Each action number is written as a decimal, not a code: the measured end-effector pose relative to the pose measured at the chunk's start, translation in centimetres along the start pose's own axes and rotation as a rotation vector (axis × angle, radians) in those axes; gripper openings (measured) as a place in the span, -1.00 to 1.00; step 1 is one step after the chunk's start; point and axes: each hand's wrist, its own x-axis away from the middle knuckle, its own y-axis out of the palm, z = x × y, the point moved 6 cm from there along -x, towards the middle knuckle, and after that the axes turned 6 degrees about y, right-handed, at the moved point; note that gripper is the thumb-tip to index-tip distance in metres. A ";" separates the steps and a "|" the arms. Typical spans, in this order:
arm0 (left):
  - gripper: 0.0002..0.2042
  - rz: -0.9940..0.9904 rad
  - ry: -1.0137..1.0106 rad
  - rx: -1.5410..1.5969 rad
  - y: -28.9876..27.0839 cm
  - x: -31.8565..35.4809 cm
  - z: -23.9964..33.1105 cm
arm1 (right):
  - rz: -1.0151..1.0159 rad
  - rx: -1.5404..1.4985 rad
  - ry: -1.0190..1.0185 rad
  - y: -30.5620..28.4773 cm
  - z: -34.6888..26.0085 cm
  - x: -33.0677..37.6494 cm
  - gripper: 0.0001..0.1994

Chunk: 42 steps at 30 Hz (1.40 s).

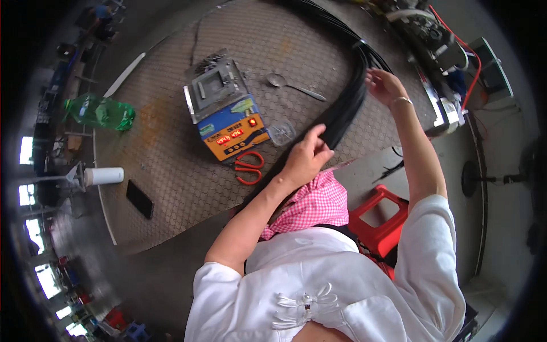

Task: Manually assembling and testing electrical wire harnesses at an industrial workbench.

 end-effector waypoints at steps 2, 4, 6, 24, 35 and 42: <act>-0.72 -0.041 -0.196 0.167 -1.3 1.8 0.0 | -0.037 -0.068 -0.012 -0.1 -0.1 -0.1 -0.84; -0.84 -0.140 -0.289 0.183 -3.6 5.2 -0.5 | 0.123 0.146 -0.106 -2.4 -0.8 0.2 -0.76; -0.84 -0.187 -0.395 0.235 -6.3 8.6 0.1 | 0.308 0.145 -0.208 -5.5 -1.5 0.2 -0.79; -0.84 0.086 -0.366 0.152 -9.6 15.1 1.7 | -1.031 1.433 -0.501 22.8 19.8 18.2 -0.81; -0.85 0.187 -0.425 0.147 -14.0 21.1 0.8 | -0.885 1.525 -0.454 22.3 18.5 18.0 -0.88; -0.86 0.609 -0.243 0.479 -14.3 16.8 2.8 | -0.758 1.301 -0.664 26.0 20.4 19.8 -0.85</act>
